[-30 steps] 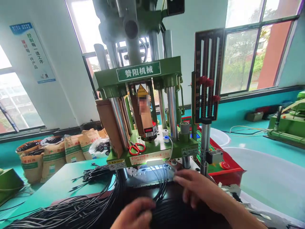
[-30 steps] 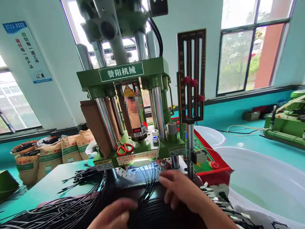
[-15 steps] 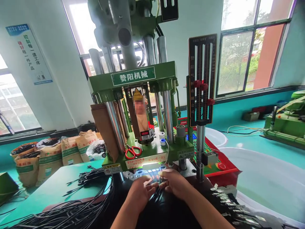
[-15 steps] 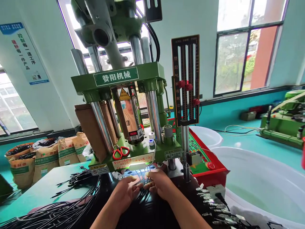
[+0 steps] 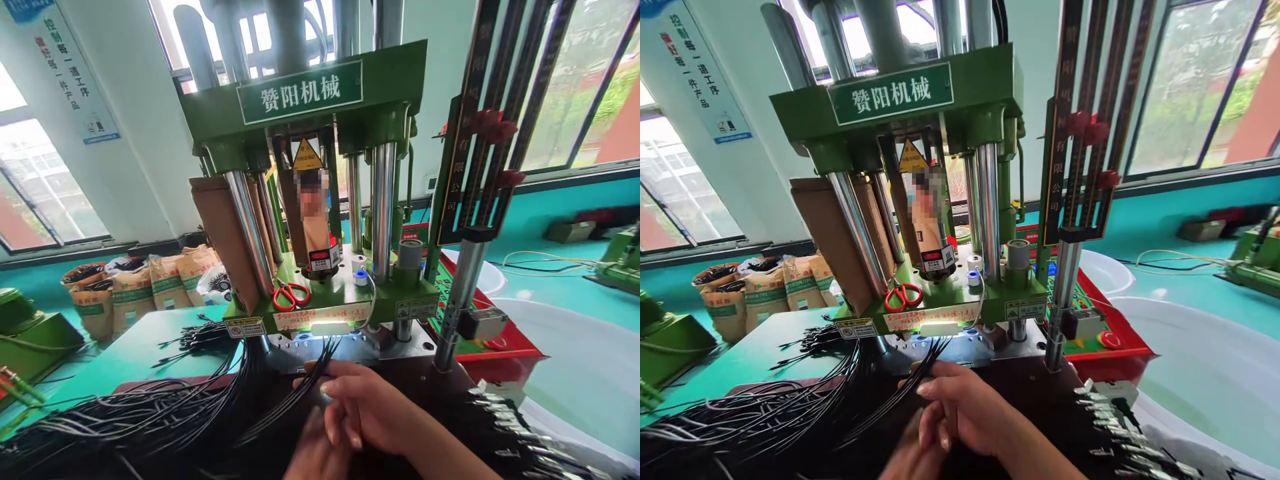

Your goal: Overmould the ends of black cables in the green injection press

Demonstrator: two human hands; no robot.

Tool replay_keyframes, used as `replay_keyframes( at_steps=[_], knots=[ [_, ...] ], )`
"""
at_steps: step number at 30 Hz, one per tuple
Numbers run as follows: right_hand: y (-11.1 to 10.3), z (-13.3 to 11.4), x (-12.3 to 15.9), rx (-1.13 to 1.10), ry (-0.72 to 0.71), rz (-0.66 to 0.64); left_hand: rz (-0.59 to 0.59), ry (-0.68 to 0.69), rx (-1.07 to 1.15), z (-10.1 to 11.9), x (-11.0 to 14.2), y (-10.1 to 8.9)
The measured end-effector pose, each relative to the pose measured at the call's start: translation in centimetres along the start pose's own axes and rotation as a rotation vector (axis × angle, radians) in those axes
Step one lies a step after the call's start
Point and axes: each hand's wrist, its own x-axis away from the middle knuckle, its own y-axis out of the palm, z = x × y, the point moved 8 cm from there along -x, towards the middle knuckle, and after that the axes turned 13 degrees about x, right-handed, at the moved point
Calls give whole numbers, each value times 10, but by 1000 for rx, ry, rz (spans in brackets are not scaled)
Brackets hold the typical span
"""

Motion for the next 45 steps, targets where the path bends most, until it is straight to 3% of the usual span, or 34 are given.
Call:
replay_keyframes(
  at_steps=[2, 6, 8, 10, 15, 22, 32, 37, 45],
  knots=[
    [-6, -5, 3, 190, -28, 8, -41, 8, -130, 11, -1, -15],
    [-35, -28, 20, 1078, -105, 184, -116, -118, -449, 25, -2, -45],
    [-50, -30, 30, 1404, -16, 205, -134, -164, -528, 29, -1, -55],
    [-61, -25, 38, 1517, 93, 153, -145, -161, -574, 34, -2, -60],
    [-68, -22, 40, 1559, 123, 105, -258, -111, -584, 43, -11, -49],
    [-64, -14, 31, 1547, 120, 59, -351, -133, -601, 33, -27, -32],
    [-62, -19, 24, 1472, 81, 140, -333, -106, -562, 23, -25, -35],
    [-63, -17, 25, 1461, 161, 179, -336, -118, -551, 23, -23, -35],
    [-62, -9, 24, 1508, 201, 134, -329, -102, -537, 27, -22, -33]
  ],
)
